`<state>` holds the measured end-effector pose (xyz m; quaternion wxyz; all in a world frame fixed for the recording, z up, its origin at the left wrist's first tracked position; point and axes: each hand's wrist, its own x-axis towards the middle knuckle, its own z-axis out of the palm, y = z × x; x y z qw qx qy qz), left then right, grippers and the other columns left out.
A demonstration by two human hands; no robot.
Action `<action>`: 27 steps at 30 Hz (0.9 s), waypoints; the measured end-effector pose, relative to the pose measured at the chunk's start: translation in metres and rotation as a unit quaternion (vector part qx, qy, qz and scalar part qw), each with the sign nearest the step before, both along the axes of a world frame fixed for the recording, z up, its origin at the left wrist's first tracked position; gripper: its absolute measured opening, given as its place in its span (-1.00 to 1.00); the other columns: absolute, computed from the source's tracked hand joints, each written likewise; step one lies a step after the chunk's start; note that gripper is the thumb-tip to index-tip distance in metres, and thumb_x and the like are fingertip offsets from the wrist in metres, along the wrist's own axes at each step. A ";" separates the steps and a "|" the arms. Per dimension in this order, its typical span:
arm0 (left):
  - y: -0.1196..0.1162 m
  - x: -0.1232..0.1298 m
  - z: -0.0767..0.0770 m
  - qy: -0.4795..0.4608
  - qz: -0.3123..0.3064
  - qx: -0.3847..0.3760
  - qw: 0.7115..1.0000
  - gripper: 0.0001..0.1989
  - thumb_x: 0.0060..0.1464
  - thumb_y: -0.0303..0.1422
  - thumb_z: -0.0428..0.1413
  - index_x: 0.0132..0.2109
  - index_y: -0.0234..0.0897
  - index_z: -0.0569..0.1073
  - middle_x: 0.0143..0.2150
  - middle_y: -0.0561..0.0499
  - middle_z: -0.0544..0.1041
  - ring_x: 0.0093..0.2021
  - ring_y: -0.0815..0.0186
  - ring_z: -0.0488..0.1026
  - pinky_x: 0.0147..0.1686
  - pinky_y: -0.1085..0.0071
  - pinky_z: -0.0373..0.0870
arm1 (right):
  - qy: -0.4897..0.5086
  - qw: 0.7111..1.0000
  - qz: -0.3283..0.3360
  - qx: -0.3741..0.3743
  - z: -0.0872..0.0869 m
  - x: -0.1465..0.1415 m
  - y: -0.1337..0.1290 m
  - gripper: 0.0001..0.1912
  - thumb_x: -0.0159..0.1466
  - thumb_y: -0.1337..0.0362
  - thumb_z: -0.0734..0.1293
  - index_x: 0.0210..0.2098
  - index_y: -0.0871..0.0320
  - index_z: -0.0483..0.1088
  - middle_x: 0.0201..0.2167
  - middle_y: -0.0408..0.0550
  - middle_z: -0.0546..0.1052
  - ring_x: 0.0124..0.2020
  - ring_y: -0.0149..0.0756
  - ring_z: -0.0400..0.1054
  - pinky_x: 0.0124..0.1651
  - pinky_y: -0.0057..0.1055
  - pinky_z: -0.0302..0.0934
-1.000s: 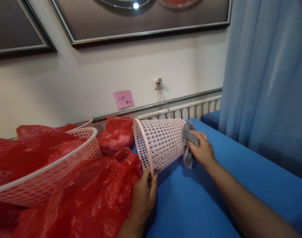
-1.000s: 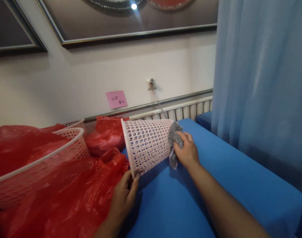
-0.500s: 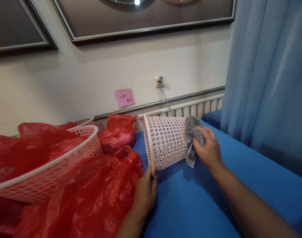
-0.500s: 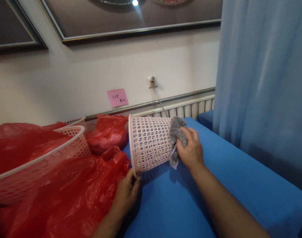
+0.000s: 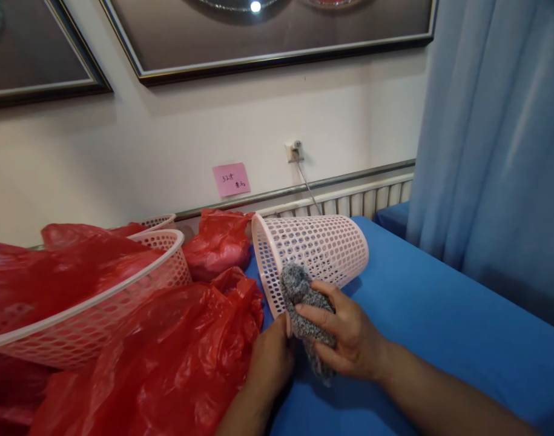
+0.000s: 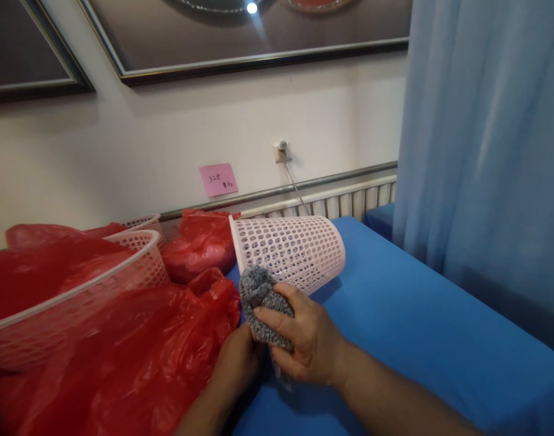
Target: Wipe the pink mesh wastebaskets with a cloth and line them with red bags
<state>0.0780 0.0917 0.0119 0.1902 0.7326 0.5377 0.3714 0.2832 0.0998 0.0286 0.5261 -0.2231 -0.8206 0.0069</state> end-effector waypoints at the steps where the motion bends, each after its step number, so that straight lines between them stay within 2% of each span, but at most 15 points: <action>1: -0.002 0.001 0.003 -0.009 -0.007 -0.002 1.000 -0.84 0.10 -0.43 0.10 -0.19 -0.26 0.55 -0.30 -0.08 0.66 -0.28 0.12 0.61 -0.28 0.31 0.52 | -0.002 1.000 0.011 -0.002 0.001 -0.001 -0.002 -0.35 0.17 0.38 0.31 0.27 0.04 0.28 0.30 0.14 0.18 0.21 0.00 0.32 0.13 -0.07 0.41; 5: -0.012 0.003 0.016 -0.086 -0.018 0.047 0.995 -0.77 0.20 -0.31 0.09 -0.04 -0.28 0.49 -0.28 -0.01 0.61 -0.36 0.26 0.54 -0.34 0.41 0.49 | -0.027 0.998 0.037 -0.031 0.004 -0.001 -0.002 -0.37 0.13 0.42 0.31 0.21 0.05 0.33 0.25 0.12 0.25 0.14 -0.05 0.37 0.10 -0.12 0.42; 7: -0.014 0.003 0.021 -0.090 -0.014 0.065 0.994 -0.80 0.21 -0.29 0.10 -0.09 -0.28 0.50 -0.36 0.04 0.56 -0.43 0.31 0.49 -0.42 0.47 0.43 | -0.035 0.998 0.034 -0.033 0.004 -0.001 0.000 -0.38 0.13 0.42 0.31 0.20 0.04 0.35 0.25 0.10 0.26 0.13 -0.07 0.37 0.10 -0.14 0.42; 9: -0.014 0.002 0.023 -0.073 -0.009 0.071 0.995 -0.83 0.23 -0.28 0.08 -0.18 -0.27 0.51 -0.46 0.10 0.47 -0.51 0.35 0.40 -0.50 0.50 0.33 | -0.012 0.999 -0.015 -0.036 0.003 0.003 0.007 -0.39 0.14 0.42 0.30 0.19 0.04 0.37 0.26 0.09 0.27 0.17 -0.07 0.35 0.15 -0.13 0.39; 11: -0.014 0.002 0.023 -0.047 -0.004 0.072 0.996 -0.82 0.23 -0.29 0.08 -0.24 -0.27 0.51 -0.51 0.12 0.39 -0.56 0.39 0.30 -0.54 0.51 0.23 | 0.051 0.990 -0.118 -0.061 0.000 0.016 0.022 -0.45 0.17 0.40 0.29 0.16 0.04 0.41 0.26 0.08 0.28 0.22 -0.05 0.32 0.22 -0.10 0.33; 13: -0.015 0.003 0.022 -0.021 -0.006 0.065 0.998 -0.82 0.23 -0.30 0.07 -0.28 -0.27 0.49 -0.52 0.12 0.35 -0.56 0.39 0.27 -0.54 0.51 0.18 | 0.141 0.953 -0.243 -0.115 -0.004 0.038 0.044 -0.51 0.19 0.33 0.29 0.12 0.06 0.46 0.22 0.10 0.32 0.22 -0.01 0.32 0.25 -0.04 0.29; 15: -0.016 0.004 0.020 0.003 -0.020 0.046 0.999 -0.83 0.23 -0.34 0.04 -0.32 -0.27 0.45 -0.51 0.10 0.35 -0.53 0.38 0.28 -0.51 0.50 0.19 | 0.227 0.893 -0.335 -0.197 -0.010 0.064 0.070 -0.52 0.17 0.25 0.30 0.09 0.08 0.49 0.15 0.12 0.40 0.17 0.04 0.35 0.27 0.03 0.25; 18: -0.016 0.004 0.016 0.030 -0.035 0.024 0.999 -0.87 0.19 -0.40 0.03 -0.35 -0.26 0.39 -0.48 0.09 0.36 -0.48 0.37 0.29 -0.46 0.48 0.20 | 0.330 0.816 -0.351 -0.319 -0.021 0.094 0.102 -0.46 0.11 0.17 0.31 0.07 0.16 0.50 -0.02 0.11 0.53 0.04 0.05 0.43 0.23 0.09 0.25; 20: -0.013 0.001 0.014 0.038 -0.031 0.018 0.999 -0.90 0.15 -0.45 0.02 -0.33 -0.26 0.39 -0.46 0.10 0.36 -0.47 0.37 0.30 -0.45 0.48 0.20 | 0.359 0.799 -0.333 -0.350 -0.027 0.099 0.112 -0.43 0.11 0.13 0.30 0.09 0.21 0.48 -0.10 0.11 0.58 -0.05 0.03 0.47 0.15 0.09 0.32; 21: -0.011 -0.001 0.013 0.043 -0.023 0.015 0.999 -0.90 0.14 -0.46 0.01 -0.32 -0.26 0.40 -0.47 0.10 0.36 -0.48 0.37 0.30 -0.45 0.48 0.19 | 0.360 0.800 -0.326 -0.351 -0.028 0.096 0.113 -0.42 0.11 0.11 0.30 0.08 0.21 0.47 -0.10 0.10 0.58 -0.06 0.02 0.47 0.14 0.08 0.32; 23: -0.007 -0.004 0.012 0.057 -0.006 0.008 0.998 -0.90 0.11 -0.49 0.01 -0.30 -0.25 0.41 -0.48 0.11 0.38 -0.49 0.36 0.32 -0.45 0.48 0.19 | 0.338 0.832 -0.302 -0.321 -0.027 0.083 0.105 -0.45 0.11 0.11 0.32 0.06 0.17 0.49 -0.04 0.08 0.57 0.02 0.01 0.44 0.23 0.06 0.26; 25: -0.005 -0.006 0.010 0.073 0.001 -0.009 0.997 -0.87 0.08 -0.53 0.01 -0.31 -0.25 0.42 -0.46 0.10 0.42 -0.47 0.33 0.37 -0.44 0.47 0.21 | 0.279 0.892 -0.248 -0.254 -0.021 0.062 0.085 -0.50 0.13 0.15 0.35 0.06 0.11 0.50 0.06 0.06 0.51 0.15 0.00 0.38 0.32 0.02 0.18; 27: -0.005 -0.005 0.009 0.075 -0.007 -0.034 0.997 -0.83 0.04 -0.57 0.01 -0.29 -0.24 0.44 -0.40 0.05 0.51 -0.40 0.29 0.46 -0.37 0.45 0.30 | 0.187 0.955 -0.159 -0.167 -0.014 0.041 0.058 -0.51 0.19 0.24 0.33 0.12 0.06 0.46 0.17 0.06 0.42 0.23 -0.04 0.32 0.33 -0.02 0.18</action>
